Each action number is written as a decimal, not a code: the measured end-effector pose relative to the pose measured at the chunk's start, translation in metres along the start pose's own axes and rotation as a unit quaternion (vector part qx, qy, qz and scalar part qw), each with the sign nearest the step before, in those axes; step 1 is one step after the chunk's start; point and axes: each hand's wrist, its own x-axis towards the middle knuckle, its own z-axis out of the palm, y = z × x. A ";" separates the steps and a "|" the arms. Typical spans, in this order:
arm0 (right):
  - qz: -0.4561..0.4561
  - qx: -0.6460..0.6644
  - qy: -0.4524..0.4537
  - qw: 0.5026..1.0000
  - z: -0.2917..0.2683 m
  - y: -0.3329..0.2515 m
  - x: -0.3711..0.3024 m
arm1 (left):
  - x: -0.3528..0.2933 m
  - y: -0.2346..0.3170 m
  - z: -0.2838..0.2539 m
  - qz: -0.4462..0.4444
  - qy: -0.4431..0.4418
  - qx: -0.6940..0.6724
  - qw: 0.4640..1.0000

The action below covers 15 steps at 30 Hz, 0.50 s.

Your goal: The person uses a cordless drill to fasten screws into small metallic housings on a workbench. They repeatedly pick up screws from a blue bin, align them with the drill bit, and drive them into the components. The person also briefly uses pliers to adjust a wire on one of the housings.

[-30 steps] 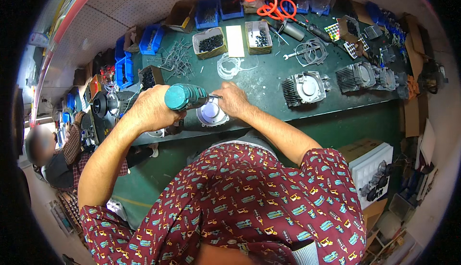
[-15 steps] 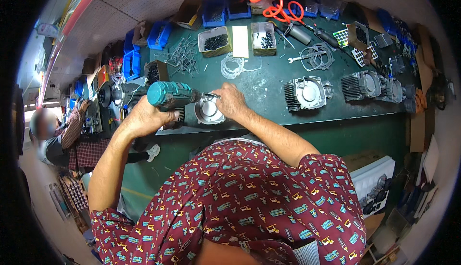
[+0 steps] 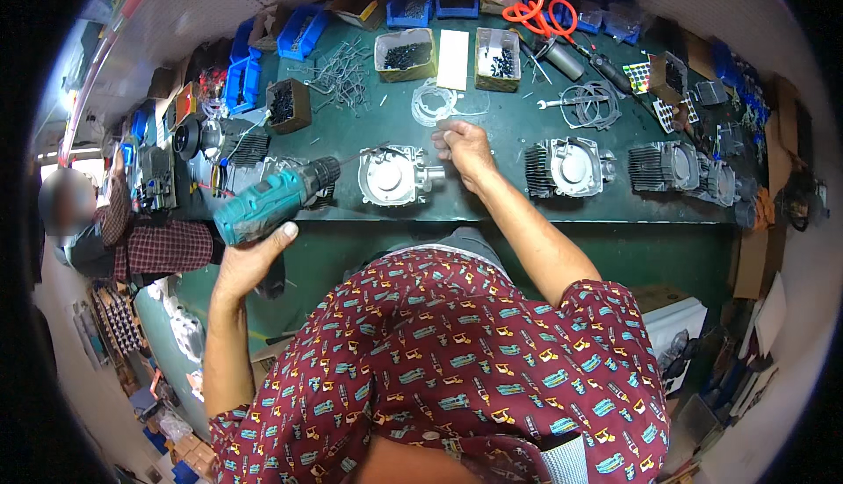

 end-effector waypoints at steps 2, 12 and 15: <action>0.007 0.044 -0.014 0.999 -0.005 -0.009 -0.013 | -0.013 -0.026 0.000 -0.022 0.007 -0.034 0.999; 0.009 -0.009 -0.074 0.997 0.050 -0.021 -0.054 | -0.040 -0.082 -0.010 -0.043 0.009 -0.139 0.989; 0.036 0.054 -0.090 0.994 0.061 -0.018 -0.065 | -0.044 -0.096 -0.015 -0.013 -0.002 -0.155 0.988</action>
